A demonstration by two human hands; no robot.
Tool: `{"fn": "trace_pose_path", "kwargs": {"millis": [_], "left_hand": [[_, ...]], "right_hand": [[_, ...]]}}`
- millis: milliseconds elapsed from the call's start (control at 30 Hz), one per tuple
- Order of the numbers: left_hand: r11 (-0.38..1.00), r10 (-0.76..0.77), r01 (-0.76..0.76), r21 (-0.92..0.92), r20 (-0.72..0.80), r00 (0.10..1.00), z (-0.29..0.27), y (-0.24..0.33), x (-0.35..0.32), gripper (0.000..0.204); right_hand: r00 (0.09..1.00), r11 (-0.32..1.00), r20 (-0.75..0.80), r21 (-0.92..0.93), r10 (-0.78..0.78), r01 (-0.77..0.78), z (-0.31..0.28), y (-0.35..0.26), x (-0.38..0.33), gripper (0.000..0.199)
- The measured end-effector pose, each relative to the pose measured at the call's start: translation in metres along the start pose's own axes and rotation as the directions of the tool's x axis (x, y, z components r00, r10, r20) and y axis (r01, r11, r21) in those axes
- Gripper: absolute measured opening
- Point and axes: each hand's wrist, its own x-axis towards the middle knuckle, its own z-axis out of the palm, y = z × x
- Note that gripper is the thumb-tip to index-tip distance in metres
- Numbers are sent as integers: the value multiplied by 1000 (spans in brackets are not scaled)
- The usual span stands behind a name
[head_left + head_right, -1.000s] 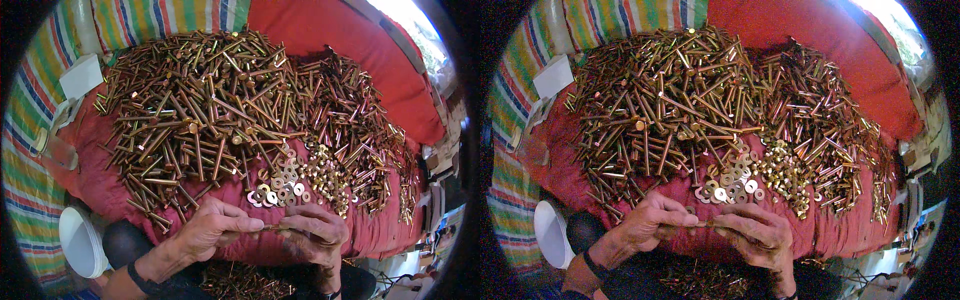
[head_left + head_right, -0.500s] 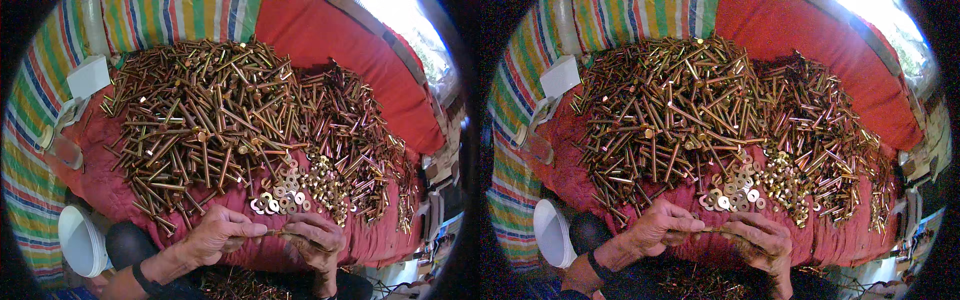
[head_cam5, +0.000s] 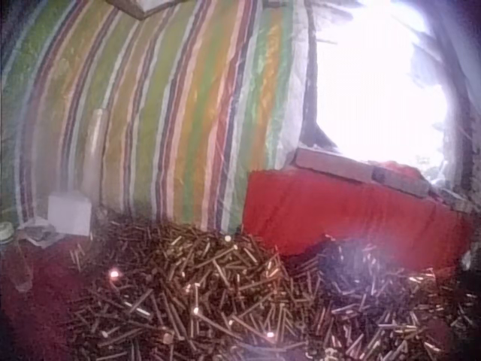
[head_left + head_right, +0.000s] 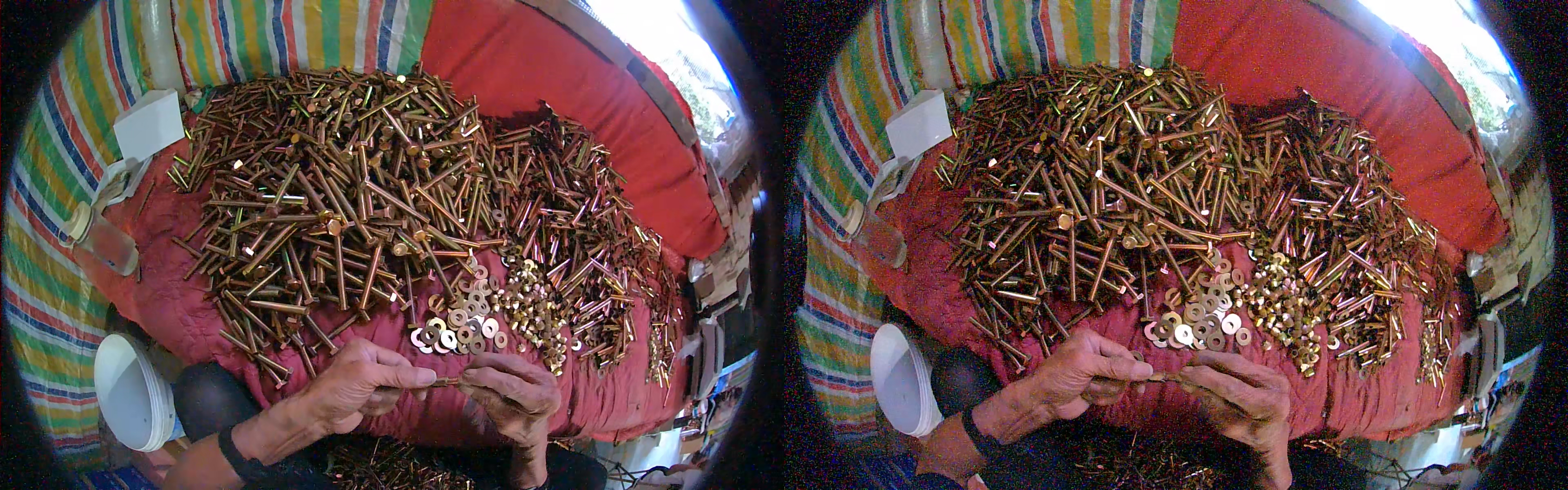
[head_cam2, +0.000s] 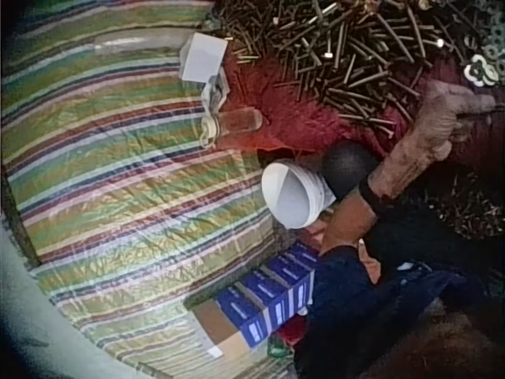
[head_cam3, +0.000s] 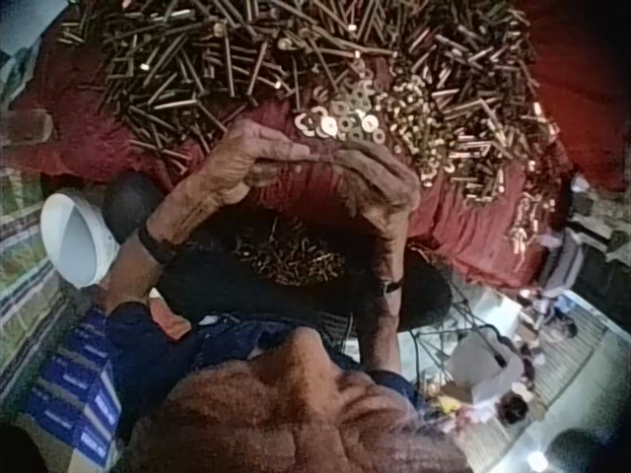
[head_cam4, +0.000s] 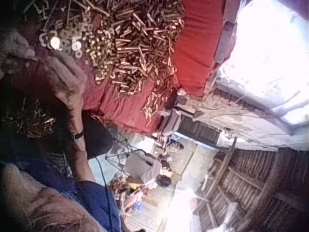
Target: The person repeatedly picks up a brass-colored metal rod, slides a washer onto it, and then screws a nut onto the threaded end. The assembled fasteners are placed into a growing pile on the red cloth.
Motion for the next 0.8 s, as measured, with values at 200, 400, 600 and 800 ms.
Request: {"fn": "trace_pose_path", "kwargs": {"millis": [200, 400, 600, 800], "left_hand": [[977, 157, -154, 148, -7, 988, 4, 1, -4, 23], [679, 529, -486, 549, 93, 844, 8, 0, -5, 18], [481, 612, -545, 687, 182, 769, 14, -3, -10, 17], [712, 476, -413, 567, 42, 878, 7, 5, -8, 15]], "right_hand": [[998, 998, 48, -41, 49, -47, 0, -7, 4, 19], [989, 987, 49, 71, 143, -146, 5, -7, 4, 17], [817, 793, 92, 204, 569, -575, 9, -16, -7, 44], [884, 795, -27, 450, 468, -407, 5, -6, -1, 41]]}}
